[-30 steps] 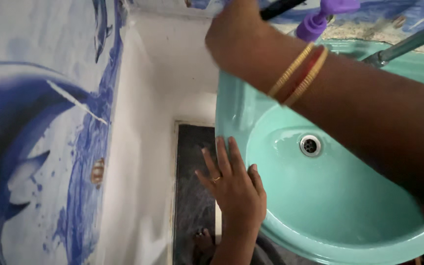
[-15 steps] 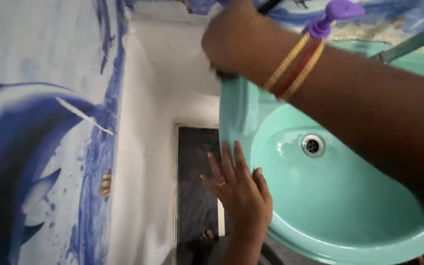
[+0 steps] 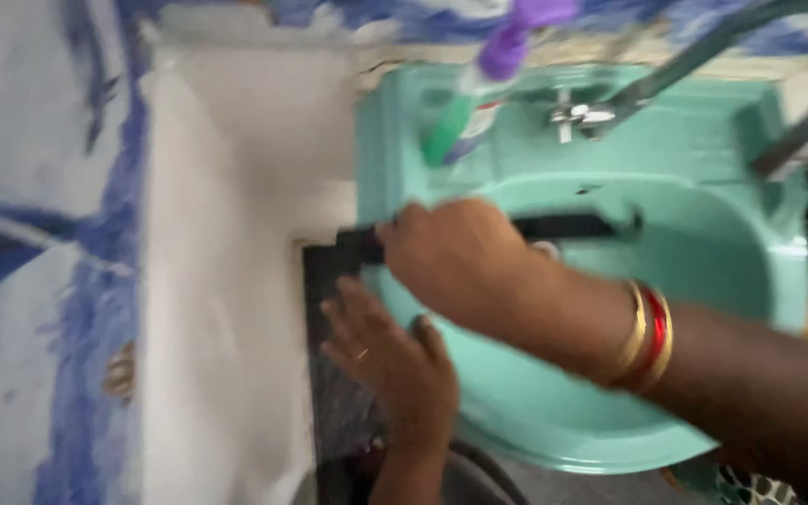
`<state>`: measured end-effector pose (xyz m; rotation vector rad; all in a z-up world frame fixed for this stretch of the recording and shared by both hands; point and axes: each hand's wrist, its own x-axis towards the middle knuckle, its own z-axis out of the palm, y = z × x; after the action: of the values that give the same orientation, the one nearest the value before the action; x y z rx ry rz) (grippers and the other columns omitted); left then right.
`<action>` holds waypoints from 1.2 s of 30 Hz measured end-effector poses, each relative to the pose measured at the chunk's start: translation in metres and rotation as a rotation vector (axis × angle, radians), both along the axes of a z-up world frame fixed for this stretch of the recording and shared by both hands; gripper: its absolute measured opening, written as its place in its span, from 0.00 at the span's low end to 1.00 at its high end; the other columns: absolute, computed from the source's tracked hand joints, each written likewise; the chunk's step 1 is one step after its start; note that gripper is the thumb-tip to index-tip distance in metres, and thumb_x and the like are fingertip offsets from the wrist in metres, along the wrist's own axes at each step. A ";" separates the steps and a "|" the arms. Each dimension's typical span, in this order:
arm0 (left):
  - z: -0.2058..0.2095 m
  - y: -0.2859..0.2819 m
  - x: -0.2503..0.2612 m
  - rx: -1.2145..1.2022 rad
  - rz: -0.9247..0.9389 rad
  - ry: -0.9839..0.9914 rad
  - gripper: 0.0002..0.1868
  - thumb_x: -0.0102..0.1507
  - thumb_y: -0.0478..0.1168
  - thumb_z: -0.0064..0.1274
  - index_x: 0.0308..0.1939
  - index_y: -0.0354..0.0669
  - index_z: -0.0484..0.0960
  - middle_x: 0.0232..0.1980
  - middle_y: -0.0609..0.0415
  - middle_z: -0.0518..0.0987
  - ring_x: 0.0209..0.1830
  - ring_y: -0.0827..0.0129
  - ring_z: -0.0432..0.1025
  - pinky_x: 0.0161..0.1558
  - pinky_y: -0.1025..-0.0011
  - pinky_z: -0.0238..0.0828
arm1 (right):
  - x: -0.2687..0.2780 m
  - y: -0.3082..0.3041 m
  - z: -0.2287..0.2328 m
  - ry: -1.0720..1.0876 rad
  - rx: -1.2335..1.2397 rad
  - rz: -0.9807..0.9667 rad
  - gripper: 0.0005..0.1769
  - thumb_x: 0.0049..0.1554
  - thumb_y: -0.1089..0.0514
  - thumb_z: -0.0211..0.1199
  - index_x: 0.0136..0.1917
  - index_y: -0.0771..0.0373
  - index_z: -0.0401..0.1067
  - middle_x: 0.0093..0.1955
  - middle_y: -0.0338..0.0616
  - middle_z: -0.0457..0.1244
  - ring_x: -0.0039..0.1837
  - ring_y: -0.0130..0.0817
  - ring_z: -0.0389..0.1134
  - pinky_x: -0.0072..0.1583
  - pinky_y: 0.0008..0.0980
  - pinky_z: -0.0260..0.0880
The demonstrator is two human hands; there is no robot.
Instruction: The person scrubs the interior and edges of a sink using a handheld brush and liquid soap.
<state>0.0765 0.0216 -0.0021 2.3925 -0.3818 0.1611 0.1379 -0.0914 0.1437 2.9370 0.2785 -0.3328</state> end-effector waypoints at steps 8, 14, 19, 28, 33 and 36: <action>0.008 -0.002 0.001 0.027 -0.037 0.095 0.44 0.67 0.49 0.44 0.80 0.33 0.42 0.82 0.36 0.49 0.82 0.31 0.36 0.70 0.26 0.32 | -0.126 -0.110 0.003 -0.056 -0.123 -0.904 0.37 0.57 0.64 0.52 0.75 0.31 0.63 0.48 0.47 0.67 0.40 0.48 0.72 0.39 0.45 0.74; 0.008 -0.003 0.002 0.016 -0.030 0.162 0.47 0.65 0.52 0.48 0.79 0.33 0.44 0.81 0.33 0.50 0.81 0.27 0.36 0.69 0.24 0.33 | -0.127 -0.209 -0.037 -0.217 -0.117 -1.031 0.33 0.62 0.62 0.47 0.76 0.34 0.64 0.50 0.56 0.67 0.42 0.52 0.72 0.41 0.47 0.74; 0.008 -0.006 0.003 0.055 -0.017 0.207 0.47 0.65 0.52 0.49 0.79 0.35 0.44 0.81 0.31 0.49 0.81 0.27 0.35 0.69 0.23 0.33 | -0.136 -0.293 -0.047 0.175 -0.381 -1.034 0.34 0.71 0.58 0.42 0.86 0.34 0.47 0.50 0.64 0.69 0.43 0.47 0.77 0.43 0.40 0.80; 0.005 -0.005 -0.002 0.029 -0.010 0.183 0.46 0.67 0.51 0.49 0.81 0.37 0.43 0.82 0.34 0.49 0.82 0.27 0.35 0.70 0.23 0.33 | -0.122 -0.310 -0.043 -0.171 -0.401 -0.478 0.34 0.63 0.59 0.55 0.81 0.39 0.62 0.56 0.49 0.69 0.42 0.42 0.74 0.42 0.37 0.74; 0.005 -0.003 -0.005 -0.009 -0.024 0.185 0.46 0.67 0.50 0.49 0.81 0.36 0.43 0.82 0.32 0.49 0.83 0.26 0.34 0.70 0.22 0.32 | -0.141 -0.328 -0.010 0.221 -0.558 -0.821 0.35 0.72 0.56 0.46 0.88 0.33 0.46 0.54 0.54 0.68 0.39 0.36 0.73 0.38 0.30 0.74; 0.002 -0.004 -0.006 0.014 -0.011 0.168 0.46 0.68 0.51 0.49 0.81 0.35 0.43 0.83 0.32 0.48 0.82 0.25 0.34 0.69 0.22 0.32 | -0.167 -0.348 0.001 0.107 -0.707 -0.632 0.31 0.61 0.50 0.60 0.78 0.44 0.63 0.53 0.46 0.68 0.37 0.31 0.71 0.35 0.29 0.72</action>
<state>0.0706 0.0172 -0.0002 2.3958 -0.3183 -0.0471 -0.0292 -0.4392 0.1451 2.2252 -0.6416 -0.5328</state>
